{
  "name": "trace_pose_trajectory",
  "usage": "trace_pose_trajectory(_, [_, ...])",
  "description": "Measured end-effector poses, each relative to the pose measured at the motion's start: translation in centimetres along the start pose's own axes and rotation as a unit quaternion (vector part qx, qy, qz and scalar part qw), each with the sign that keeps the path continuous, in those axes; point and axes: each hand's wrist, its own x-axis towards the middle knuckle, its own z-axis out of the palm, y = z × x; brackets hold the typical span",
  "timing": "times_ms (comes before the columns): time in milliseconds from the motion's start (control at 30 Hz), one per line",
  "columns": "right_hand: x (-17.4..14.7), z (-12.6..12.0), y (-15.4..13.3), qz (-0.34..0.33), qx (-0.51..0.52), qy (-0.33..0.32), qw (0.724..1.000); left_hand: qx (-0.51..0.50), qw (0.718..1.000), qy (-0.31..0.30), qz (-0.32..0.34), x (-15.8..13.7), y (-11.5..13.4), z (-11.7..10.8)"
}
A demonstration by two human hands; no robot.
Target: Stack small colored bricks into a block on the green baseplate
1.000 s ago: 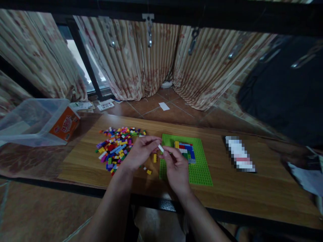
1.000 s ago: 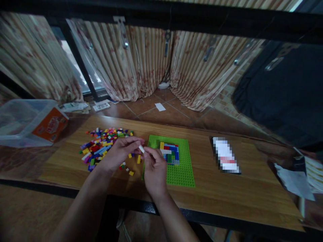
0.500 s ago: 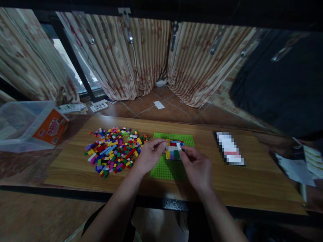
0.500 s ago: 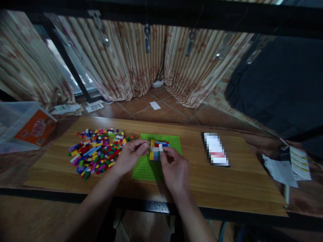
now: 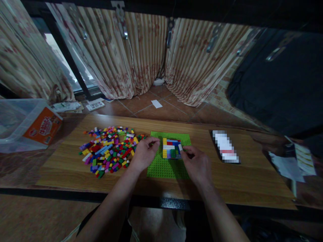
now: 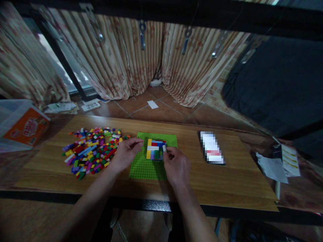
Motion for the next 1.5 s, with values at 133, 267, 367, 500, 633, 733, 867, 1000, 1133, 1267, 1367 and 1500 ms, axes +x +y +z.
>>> trace_pose_trajectory(133, [-0.3,0.0,0.1,-0.017,0.008,-0.010,1.000,-0.002,1.000,-0.009,-0.009,-0.2,0.3,0.0])
trace_pose_trajectory(267, [-0.5,0.3,-0.2,-0.021,-0.002,-0.012,1.000,0.002,1.000,-0.018,0.001,-0.3,0.5,0.2])
trace_pose_trajectory(367, [-0.3,0.7,-0.4,-0.023,-0.013,-0.013,1.000,0.006,1.000,-0.022,0.021,-0.2,0.4,0.4])
trace_pose_trajectory(500, [-0.3,1.2,-0.3,-0.032,0.002,-0.022,0.999,0.018,0.999,-0.031,0.029,-0.1,0.0,0.6])
trace_pose_trajectory(633, [-0.2,1.4,0.1,-0.063,0.030,-0.033,0.997,0.020,0.999,-0.034,0.029,-0.1,-0.1,0.7])
trace_pose_trajectory(733, [0.0,1.2,0.3,-0.074,0.031,-0.027,0.996,0.015,0.999,-0.039,0.017,-0.2,0.1,0.6])
trace_pose_trajectory(867, [0.6,0.8,0.8,-0.051,0.046,0.003,0.998,0.012,0.999,-0.043,0.008,-0.3,0.3,0.6])
trace_pose_trajectory(1000, [1.2,0.9,1.4,-0.022,0.040,0.030,0.998,0.020,0.999,-0.039,0.005,-0.3,0.5,0.5])
trace_pose_trajectory(1133, [1.5,1.9,2.0,-0.026,-0.003,0.041,0.999,0.042,0.999,-0.031,0.008,-0.4,0.6,0.6])
trace_pose_trajectory(1267, [1.3,3.1,2.1,-0.035,-0.054,0.031,0.997,0.052,0.998,-0.026,0.010,-0.4,0.4,0.7])
trace_pose_trajectory(1367, [1.2,3.5,2.0,-0.034,-0.078,0.025,0.996,0.055,0.998,-0.030,0.012,-0.4,0.3,0.8])
trace_pose_trajectory(1500, [1.0,3.6,1.6,-0.026,-0.081,0.029,0.996,0.058,0.997,-0.041,0.018,-0.6,0.6,0.9])
